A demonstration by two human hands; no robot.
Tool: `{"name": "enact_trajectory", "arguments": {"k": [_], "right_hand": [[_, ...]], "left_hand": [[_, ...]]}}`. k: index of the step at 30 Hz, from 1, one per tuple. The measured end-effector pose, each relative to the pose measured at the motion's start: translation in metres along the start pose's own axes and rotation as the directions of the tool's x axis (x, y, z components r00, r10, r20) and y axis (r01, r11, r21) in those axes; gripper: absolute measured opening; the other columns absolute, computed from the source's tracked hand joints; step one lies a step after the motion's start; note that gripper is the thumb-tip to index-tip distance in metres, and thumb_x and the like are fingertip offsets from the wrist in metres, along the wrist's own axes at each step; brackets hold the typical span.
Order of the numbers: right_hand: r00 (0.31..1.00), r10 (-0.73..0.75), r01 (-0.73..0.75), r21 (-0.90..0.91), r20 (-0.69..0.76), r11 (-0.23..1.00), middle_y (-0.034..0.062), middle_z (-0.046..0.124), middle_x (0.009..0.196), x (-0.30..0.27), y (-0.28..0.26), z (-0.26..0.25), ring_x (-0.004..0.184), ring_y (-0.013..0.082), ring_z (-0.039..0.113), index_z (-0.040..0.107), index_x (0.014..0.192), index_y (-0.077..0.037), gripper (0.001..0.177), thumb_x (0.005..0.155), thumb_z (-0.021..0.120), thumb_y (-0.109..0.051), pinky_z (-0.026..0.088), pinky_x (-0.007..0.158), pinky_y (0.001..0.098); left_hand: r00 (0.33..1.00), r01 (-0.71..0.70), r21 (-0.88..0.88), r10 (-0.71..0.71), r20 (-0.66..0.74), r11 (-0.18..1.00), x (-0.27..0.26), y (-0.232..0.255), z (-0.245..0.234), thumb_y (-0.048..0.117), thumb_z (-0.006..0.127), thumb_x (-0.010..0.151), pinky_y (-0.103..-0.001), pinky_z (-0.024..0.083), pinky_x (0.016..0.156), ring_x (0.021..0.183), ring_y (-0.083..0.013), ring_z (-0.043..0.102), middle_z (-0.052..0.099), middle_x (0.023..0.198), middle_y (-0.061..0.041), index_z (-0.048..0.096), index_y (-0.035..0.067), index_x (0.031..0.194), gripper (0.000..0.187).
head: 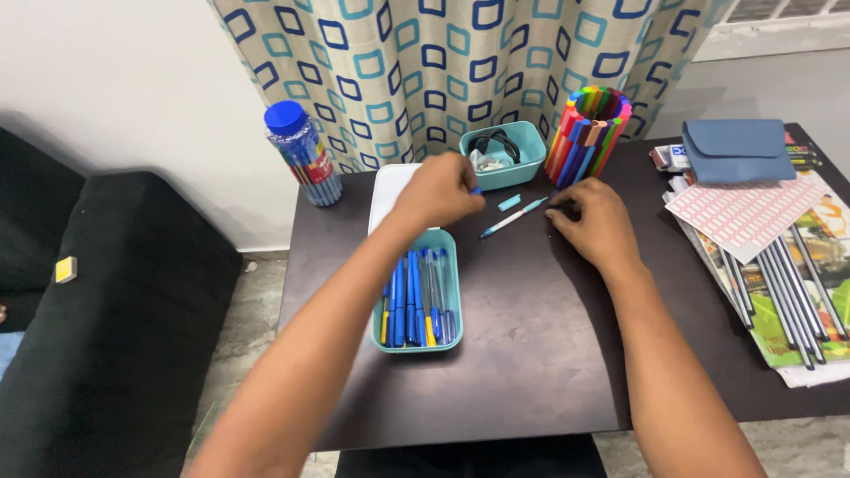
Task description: The person organizes stationery items on a desk. They place pens into a light blue pencil case, close it, and then move the case and other items like a blue pouch, a small container, and a stack of books into a desk drawer.
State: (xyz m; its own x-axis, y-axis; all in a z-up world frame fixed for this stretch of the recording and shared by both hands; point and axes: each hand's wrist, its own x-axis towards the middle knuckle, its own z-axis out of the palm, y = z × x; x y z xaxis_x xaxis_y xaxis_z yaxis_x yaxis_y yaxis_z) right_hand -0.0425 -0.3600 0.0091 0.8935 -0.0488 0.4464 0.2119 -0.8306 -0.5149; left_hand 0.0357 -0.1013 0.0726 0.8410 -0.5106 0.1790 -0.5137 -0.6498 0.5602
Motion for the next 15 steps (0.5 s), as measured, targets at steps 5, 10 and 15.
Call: {"name": "enact_trajectory", "arguments": {"k": [5, 10, 15], "right_hand": [[0.999, 0.027, -0.027, 0.009, -0.031, 1.000, 0.0115, 0.072, 0.094, -0.001, -0.002, 0.001, 0.078, 0.0230, 0.069, 0.077, 0.102, -0.003, 0.022, 0.080, 0.080, -0.007, 0.057, 0.075, 0.0359], [0.975, 0.223, -0.205, 0.324, -0.017, 0.923, 0.0068, 0.073, 0.089, 0.002, -0.018, 0.003, 0.077, 0.0129, 0.067, 0.074, 0.117, -0.002, 0.033, 0.084, 0.077, -0.003, 0.056, 0.072, 0.0296], [0.968, 0.190, -0.248, 0.718, 0.162, 0.650, 0.0042, 0.069, 0.099, -0.005, -0.044, 0.008, 0.086, 0.0096, 0.067, 0.071, 0.125, -0.001, 0.036, 0.089, 0.072, -0.001, 0.058, 0.072, 0.0266]], "left_hand": [[0.996, 0.093, -0.455, -0.082, 0.044, 0.885, -0.053, -0.012, -0.057, 0.009, 0.073, 0.073, -0.031, 0.059, 0.063, 0.068, -0.0152, 0.074, 0.071, 0.086, -0.005, 0.066, 0.008, 0.110, 0.038], [0.973, 0.218, -0.297, -0.182, 0.145, 0.930, -0.107, -0.018, -0.072, 0.010, 0.077, 0.078, -0.031, 0.059, 0.064, 0.069, -0.0150, 0.075, 0.074, 0.076, -0.007, 0.076, 0.002, 0.099, 0.022], [0.989, 0.149, -0.082, -0.148, 0.019, 0.985, -0.142, -0.014, -0.049, 0.012, 0.081, 0.076, -0.036, 0.058, 0.068, 0.070, -0.0228, 0.074, 0.074, 0.077, -0.010, 0.077, 0.004, 0.097, 0.022]]}}
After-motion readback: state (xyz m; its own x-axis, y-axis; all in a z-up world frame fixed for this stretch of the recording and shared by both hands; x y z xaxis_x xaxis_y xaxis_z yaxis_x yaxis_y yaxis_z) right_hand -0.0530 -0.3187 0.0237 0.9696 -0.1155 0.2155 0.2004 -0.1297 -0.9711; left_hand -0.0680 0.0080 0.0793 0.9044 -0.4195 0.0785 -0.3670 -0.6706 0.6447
